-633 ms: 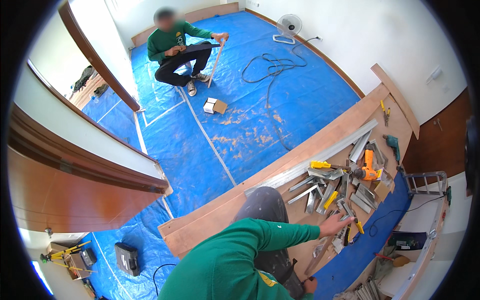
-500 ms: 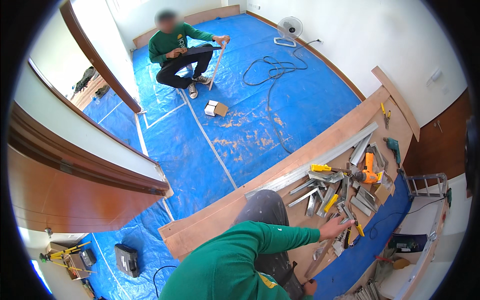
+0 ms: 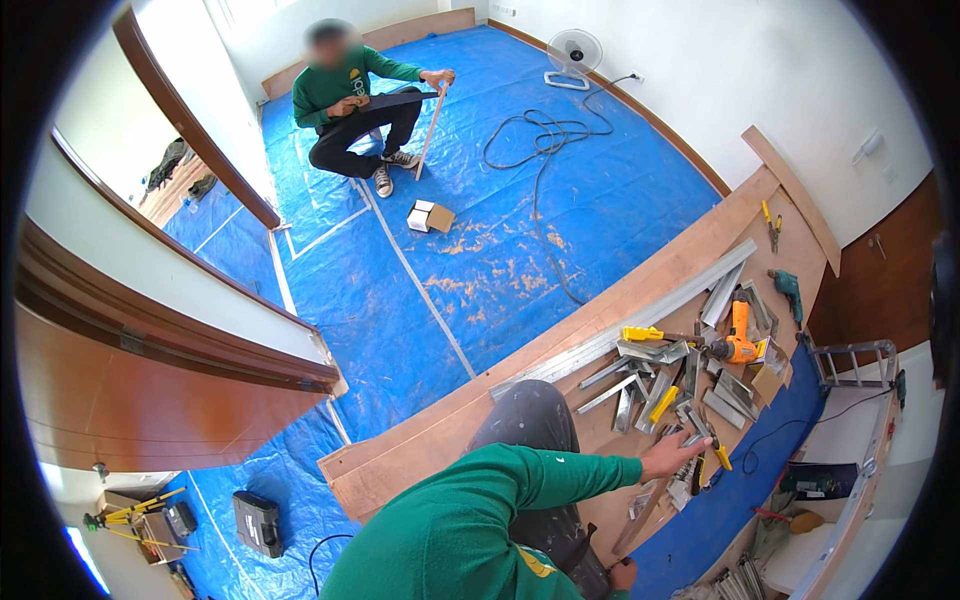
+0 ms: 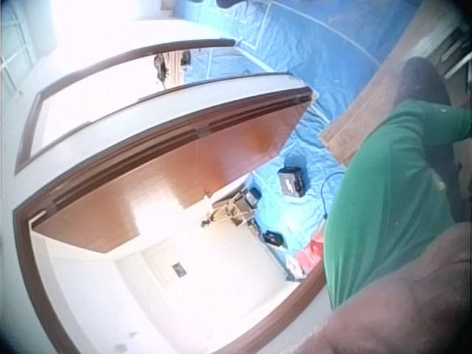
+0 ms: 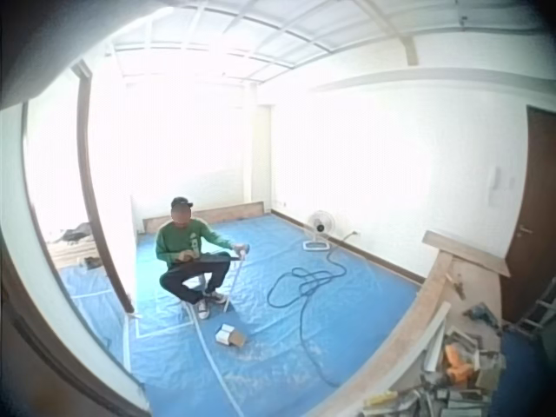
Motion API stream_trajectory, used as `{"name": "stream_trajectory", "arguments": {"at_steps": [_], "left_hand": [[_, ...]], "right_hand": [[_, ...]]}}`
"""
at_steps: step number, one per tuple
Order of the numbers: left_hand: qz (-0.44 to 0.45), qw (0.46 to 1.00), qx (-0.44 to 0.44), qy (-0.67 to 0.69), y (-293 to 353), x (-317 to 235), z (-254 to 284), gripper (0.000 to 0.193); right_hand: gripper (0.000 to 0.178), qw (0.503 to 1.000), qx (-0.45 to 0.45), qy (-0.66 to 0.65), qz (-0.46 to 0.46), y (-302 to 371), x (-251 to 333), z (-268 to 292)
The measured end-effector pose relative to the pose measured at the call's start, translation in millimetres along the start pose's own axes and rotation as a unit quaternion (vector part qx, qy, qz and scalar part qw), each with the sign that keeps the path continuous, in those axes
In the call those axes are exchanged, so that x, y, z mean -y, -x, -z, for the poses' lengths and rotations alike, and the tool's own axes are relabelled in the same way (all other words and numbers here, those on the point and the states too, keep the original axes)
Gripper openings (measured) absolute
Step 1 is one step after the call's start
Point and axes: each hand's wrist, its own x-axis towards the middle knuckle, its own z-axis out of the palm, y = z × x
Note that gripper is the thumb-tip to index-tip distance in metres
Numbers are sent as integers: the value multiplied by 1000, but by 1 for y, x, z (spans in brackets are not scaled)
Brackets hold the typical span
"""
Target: The person sits on the floor and uses tin snips to cut small metal strips into shorter pieces. They occasionally use a hammer to tap the metal and inspect the cut edges. A coworker in the background uses a hand saw on a wooden plank.
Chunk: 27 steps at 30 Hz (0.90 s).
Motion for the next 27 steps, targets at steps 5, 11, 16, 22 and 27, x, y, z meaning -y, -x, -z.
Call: {"name": "stream_trajectory", "arguments": {"at_steps": [5,11,16,22,27], "left_hand": [[2,998,-55,25,-7,20,-9,93],[42,999,0,5,-8,17,-3,97],[27,999,-39,-4,-15,34,-20,100],[78,996,-29,12,-7,27,-13,117],[82,996,-10,27,-8,25,-13,108]], "right_hand": [[37,999,-30,3,37,2,5,3],[30,999,-33,33,12,2,4,-1],[28,997,-70,-38,3,-25,-20,11],[44,877,-8,-441,-192,-10,73,13],[55,826,21,-559,-68,6,79,-20]]}}
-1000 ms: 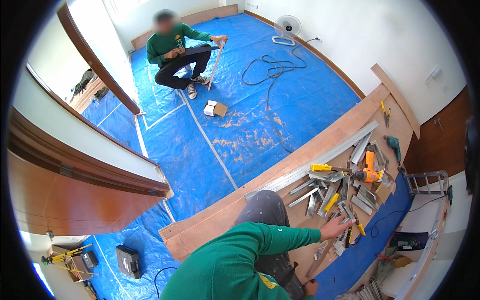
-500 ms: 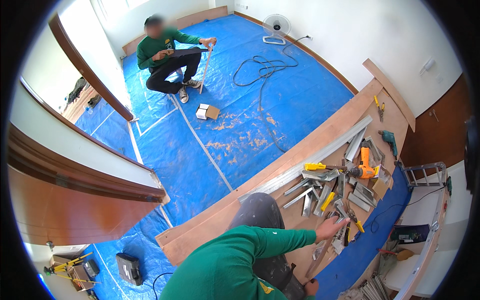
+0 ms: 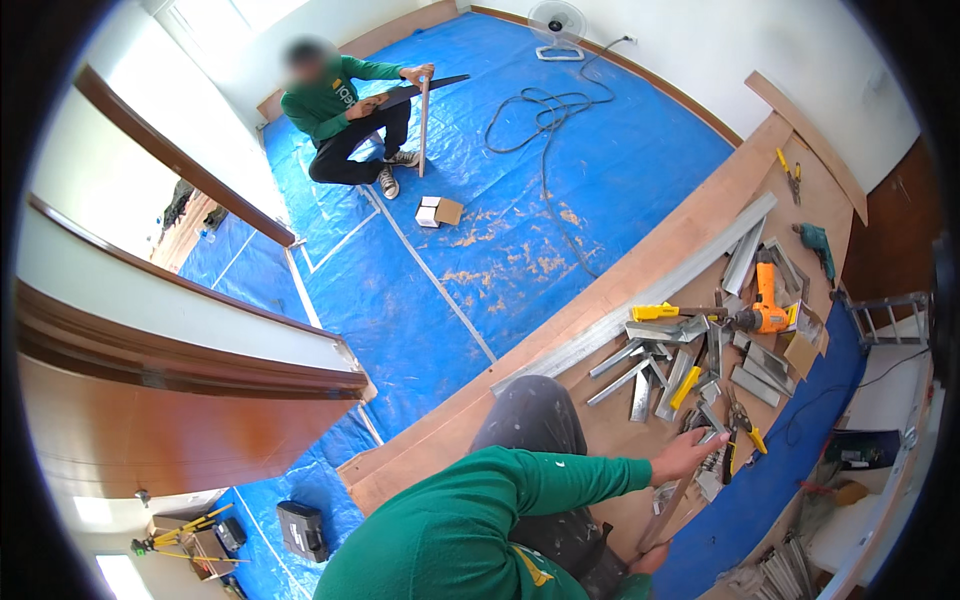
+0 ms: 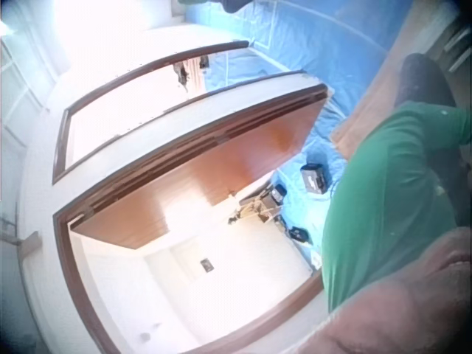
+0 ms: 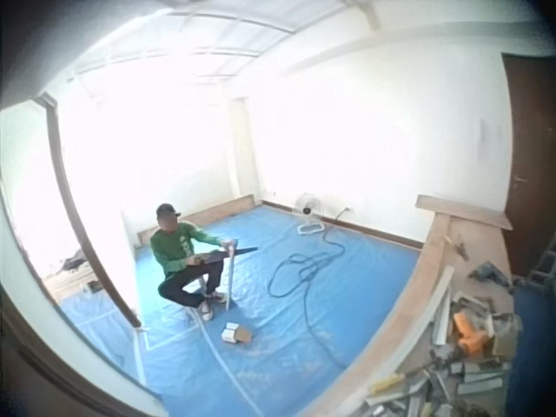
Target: The person sits on the floor and uses tin snips to cut small metal strips into shorter pieces. They occasionally use a hammer to tap the metal and inspect the cut edges. A coworker in the background uses a hand saw on a wooden plank.
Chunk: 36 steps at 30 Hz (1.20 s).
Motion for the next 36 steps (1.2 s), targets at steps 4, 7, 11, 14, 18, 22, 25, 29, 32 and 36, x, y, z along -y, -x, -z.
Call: {"name": "stream_trajectory", "arguments": {"at_steps": [4,7,11,14,18,22,25,29,32,36], "left_hand": [[11,1000,26,-6,-3,5,-4,91],[11,1000,8,-15,-6,17,-8,91],[6,999,-8,-37,-6,30,-13,105],[-13,993,0,-121,-19,42,-14,89],[-312,778,66,-541,-56,76,35,47],[-114,989,-68,-65,-26,13,8,52],[-159,987,-30,-10,40,-43,-21,38],[-198,979,27,-39,73,-56,-61,33],[-241,966,63,-64,92,-53,-88,28],[-318,932,51,-164,106,-59,-101,31]], "right_hand": [[50,999,-27,-17,-21,-2,4,-4],[48,999,-12,-20,-25,2,6,-7],[45,996,-92,10,3,-6,-10,-1],[44,998,-36,-47,-1,-9,-18,1],[49,983,-150,79,63,-26,-22,7],[42,891,-252,192,326,-27,10,13],[39,948,-68,150,273,20,81,-38],[43,954,144,3,264,97,146,-101],[47,931,194,-81,298,130,178,-118],[48,925,222,-38,304,130,185,-108]]}}
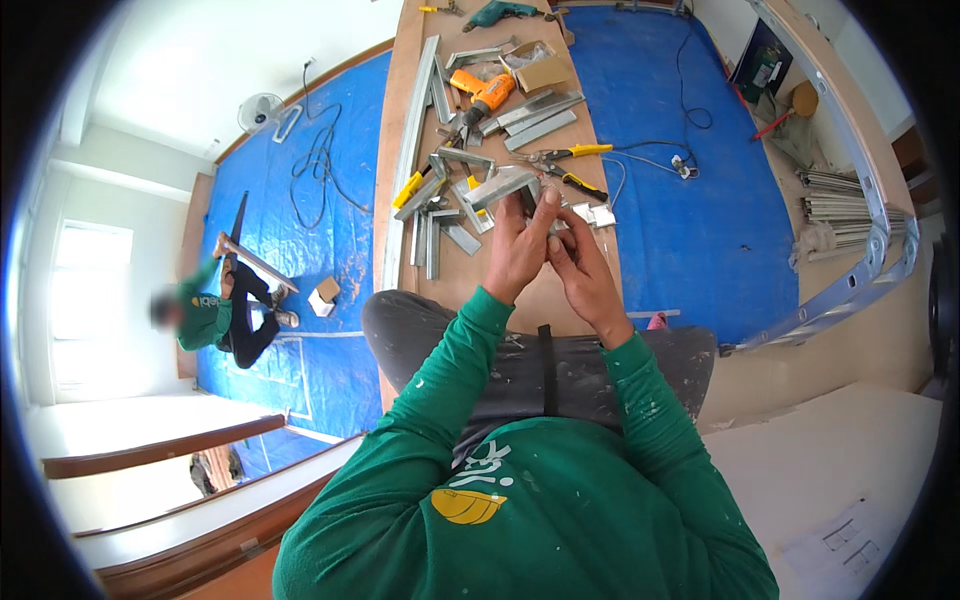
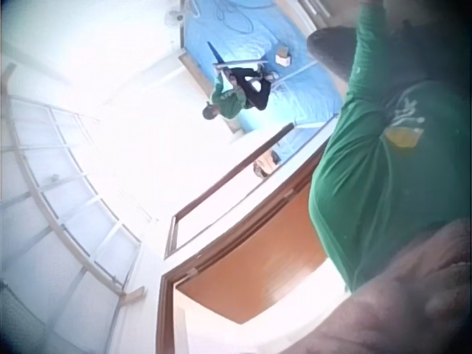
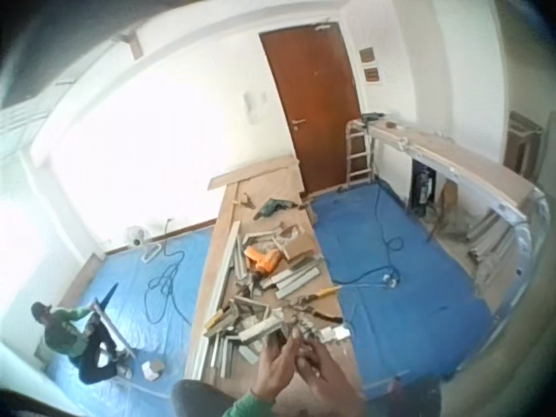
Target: The person sits on the floor and uses tin snips to cut small metal strips into shorter pieces. They occasionally use a hammer to tap the metal and inspect the cut edges. A coworker in the background uses a hand saw on a wooden plank.
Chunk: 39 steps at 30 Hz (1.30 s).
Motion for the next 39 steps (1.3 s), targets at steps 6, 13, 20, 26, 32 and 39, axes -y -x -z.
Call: {"name": "stream_trajectory", "arguments": {"at_steps": [6,13,20,26,32,39], "left_hand": [[-11,991,9,-136,5,-5,1,51],[118,992,41,-29,32,-4,15,43],[86,992,-23,-94,41,-9,57,38],[21,985,-10,-174,42,-19,70,47],[34,949,70,-305,37,-34,64,47],[73,988,122,-65,46,-30,75,50]], "right_hand": [[49,998,-22,60,26,16,0,-8],[52,990,-22,-104,-88,38,8,-23],[68,904,86,-364,-208,40,10,-17],[68,883,150,-383,-225,44,11,-22],[63,889,198,-348,-221,52,-4,-15],[66,868,224,-393,-203,60,-19,-6]]}}
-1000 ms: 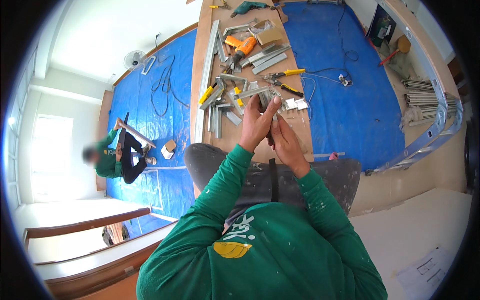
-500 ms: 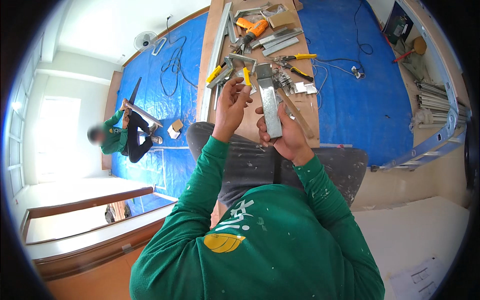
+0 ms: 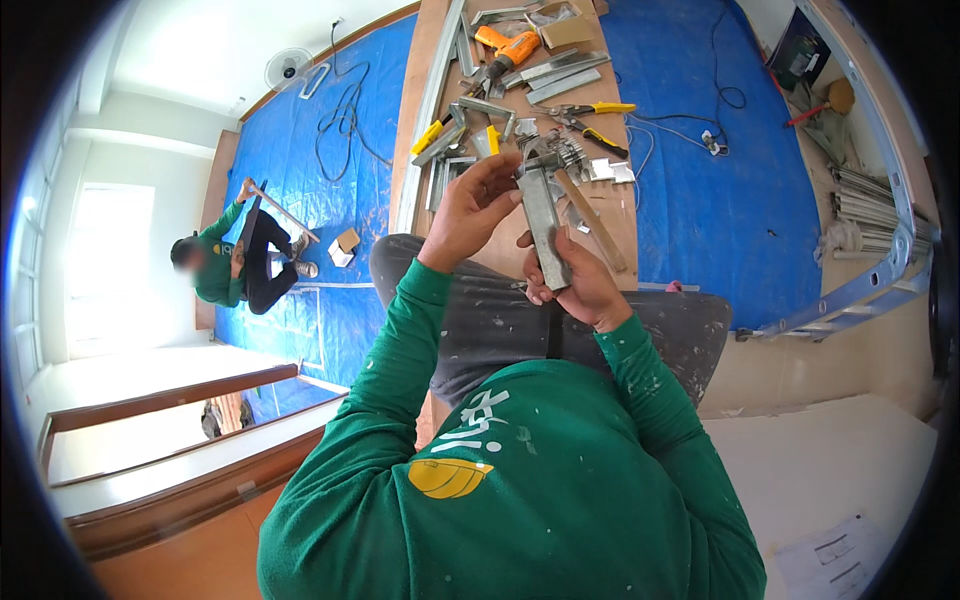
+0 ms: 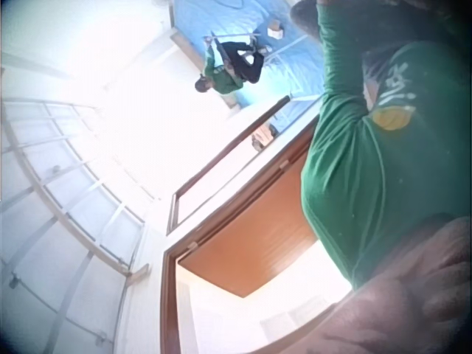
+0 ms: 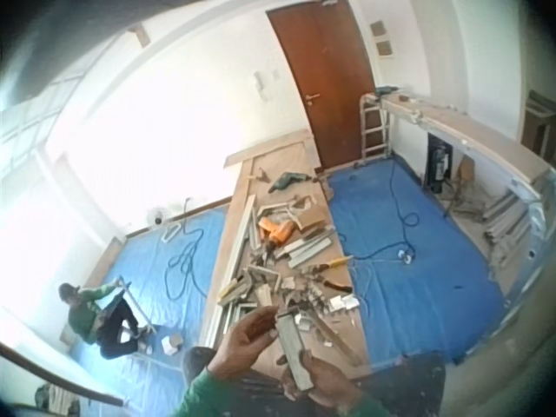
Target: The person sits on the floor and uses tin snips to cut small metal strips into shorter pieces. They occasionally use a hammer to tap the metal and inspect the cut edges. A coworker in the background uses a hand saw on a wooden plank.
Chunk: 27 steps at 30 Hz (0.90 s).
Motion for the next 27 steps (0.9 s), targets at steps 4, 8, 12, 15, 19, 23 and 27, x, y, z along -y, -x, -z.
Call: {"name": "stream_trajectory", "arguments": {"at_steps": [4,8,12,15,19,23,27], "left_hand": [[55,989,42,134,6,13,10,49],[98,936,80,328,14,18,6,63],[113,879,107,450,15,29,-11,74],[91,848,128,506,13,43,-14,69],[87,819,154,546,9,57,-15,70],[130,872,89,463,10,42,-20,65],[177,920,33,347,22,54,-26,61]], "right_hand": [[67,999,5,32,-5,-2,1,-5],[69,997,19,70,-15,-3,-2,-10],[64,996,23,73,-38,-3,-10,-8],[59,995,20,85,-41,-4,-14,-4],[57,996,12,84,-39,-6,-17,-6],[56,997,-2,81,-22,-6,-21,3],[54,992,-75,102,-2,-6,-17,4]]}}
